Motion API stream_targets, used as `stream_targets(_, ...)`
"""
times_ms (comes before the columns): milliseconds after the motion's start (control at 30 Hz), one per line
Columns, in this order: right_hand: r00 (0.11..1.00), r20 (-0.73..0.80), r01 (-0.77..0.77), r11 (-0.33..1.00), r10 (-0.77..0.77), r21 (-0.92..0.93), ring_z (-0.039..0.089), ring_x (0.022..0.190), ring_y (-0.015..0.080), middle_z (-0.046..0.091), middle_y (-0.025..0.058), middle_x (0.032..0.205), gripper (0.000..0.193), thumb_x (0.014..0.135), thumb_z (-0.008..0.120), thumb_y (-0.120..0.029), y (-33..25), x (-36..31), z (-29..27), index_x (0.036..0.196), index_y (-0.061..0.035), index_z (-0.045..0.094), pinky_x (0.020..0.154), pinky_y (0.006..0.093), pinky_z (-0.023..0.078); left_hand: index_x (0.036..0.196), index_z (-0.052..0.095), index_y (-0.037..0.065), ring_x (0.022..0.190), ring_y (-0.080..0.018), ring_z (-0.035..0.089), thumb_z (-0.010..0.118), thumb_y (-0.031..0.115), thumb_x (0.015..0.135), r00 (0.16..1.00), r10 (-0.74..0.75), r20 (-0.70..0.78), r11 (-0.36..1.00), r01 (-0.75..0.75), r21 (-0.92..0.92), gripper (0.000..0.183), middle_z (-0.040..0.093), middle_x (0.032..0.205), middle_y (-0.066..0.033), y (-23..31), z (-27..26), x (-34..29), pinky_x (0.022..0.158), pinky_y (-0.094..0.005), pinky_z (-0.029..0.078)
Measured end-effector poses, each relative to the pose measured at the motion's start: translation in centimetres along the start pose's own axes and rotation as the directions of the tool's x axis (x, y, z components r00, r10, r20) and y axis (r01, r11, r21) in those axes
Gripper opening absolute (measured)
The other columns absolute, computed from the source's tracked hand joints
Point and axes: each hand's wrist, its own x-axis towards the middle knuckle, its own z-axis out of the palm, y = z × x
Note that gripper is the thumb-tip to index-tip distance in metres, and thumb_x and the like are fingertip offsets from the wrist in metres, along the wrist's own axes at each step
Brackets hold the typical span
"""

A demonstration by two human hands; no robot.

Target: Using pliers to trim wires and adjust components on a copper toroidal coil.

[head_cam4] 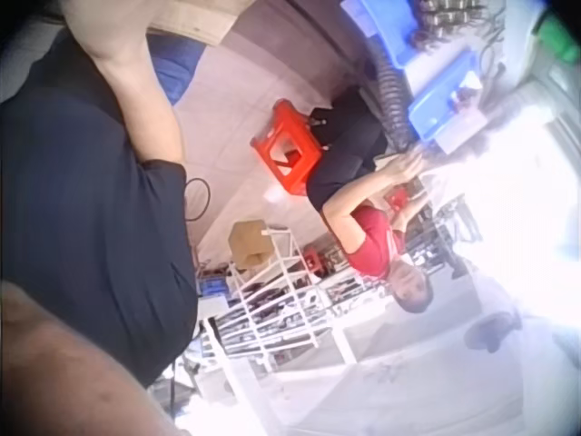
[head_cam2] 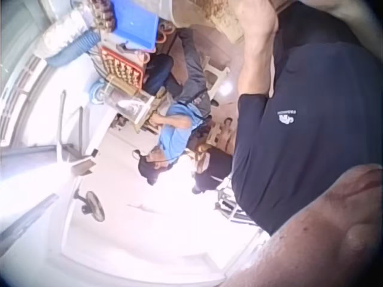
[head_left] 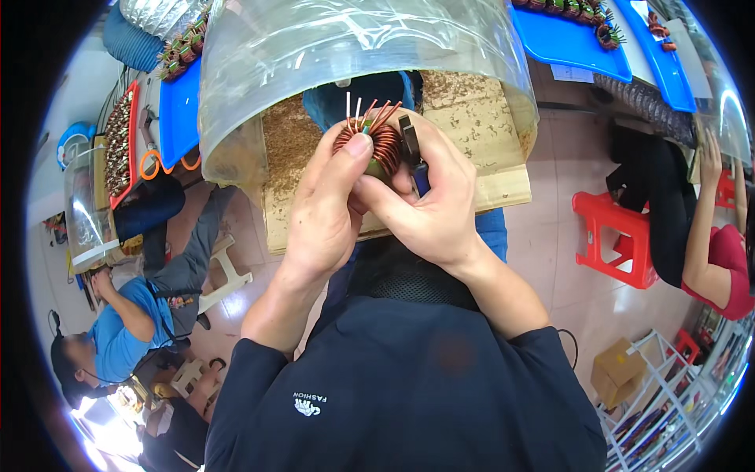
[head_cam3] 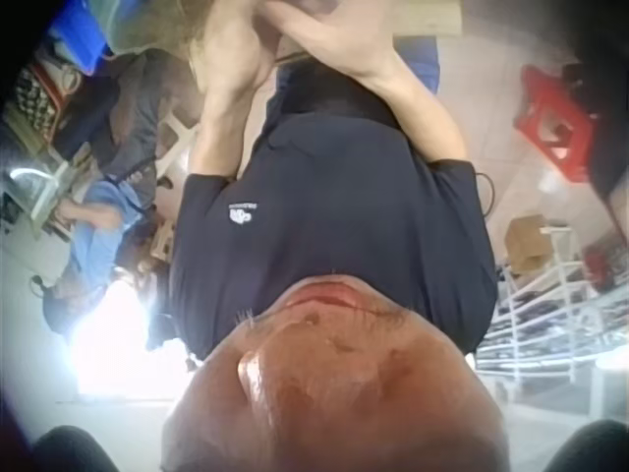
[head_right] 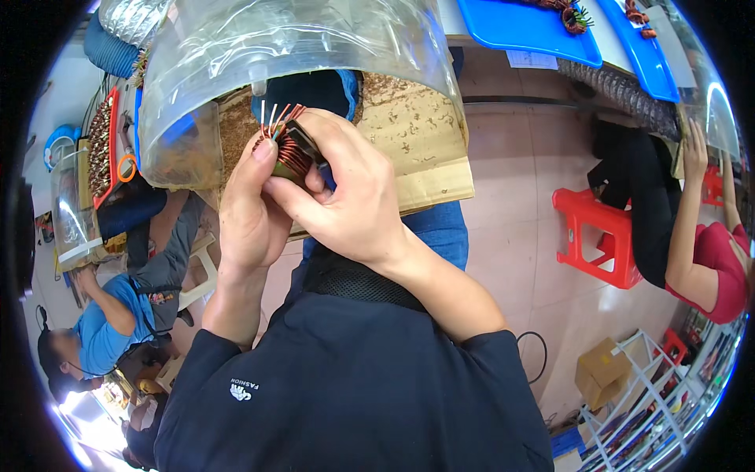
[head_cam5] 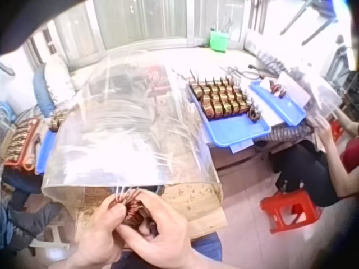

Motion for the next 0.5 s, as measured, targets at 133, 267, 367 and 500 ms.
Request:
stream_targets(133,1.000,0.009,0.004,1.000,-0.004,0.004,0.069,0.098,0.0346,0.067,0.0217,0.113,0.058,0.071,0.084,-0.012,0.2,0.4,0.2,0.121,0.0053,0.060,0.084,0.0375,0.056,0.134,0.050,-0.004,0.082,-0.0147,0.062,0.045,0.022,0.106,0.999,0.033,0.025,0.999,-0.033,-0.035,0.039,0.065,0.102,-0.0104,0.1,-0.2,0.4,0.076,-0.0291,0.055)
stream_targets(267,1.000,0.009,-0.026,1.000,0.026,-0.012,0.069,0.094,0.0308,0.067,0.0202,0.112,0.057,0.072,0.084,-0.011,0.1,0.5,0.2,0.122,0.0054,0.060,0.080,0.0357,0.056,0.134,0.051,-0.003,0.082,-0.0138,0.062,0.046,0.022,0.106,0.999,0.035,-0.003,0.999,-0.035,-0.025,0.037,0.064,0.103,-0.0088,0.2,-0.1,0.6,0.077,-0.0277,0.054)
stream_targets(367,0.994,-0.006,-0.106,0.986,0.107,0.127,0.065,0.081,0.0202,0.067,0.0142,0.105,0.054,0.074,0.082,-0.010,0.2,0.5,0.4,0.122,0.0033,0.061,0.071,0.0303,0.054,0.133,0.053,-0.001,0.083,-0.0115,0.061,0.048,0.023,0.106,0.999,0.046,-0.017,0.999,-0.046,0.014,0.037,0.065,0.103,-0.0063,0.2,0.0,0.7,0.074,-0.0251,0.052)
stream_targets(500,0.961,0.057,-0.276,0.937,0.270,0.213,0.056,0.071,0.0111,0.066,0.0079,0.098,0.050,0.076,0.081,-0.008,-0.3,0.9,0.1,0.121,0.0010,0.062,0.062,0.0253,0.049,0.132,0.055,0.002,0.081,-0.0087,0.062,0.052,0.026,0.106,0.997,0.045,-0.060,0.996,-0.040,0.075,0.035,0.066,0.101,-0.0037,0.3,0.2,1.2,0.069,-0.0220,0.049)
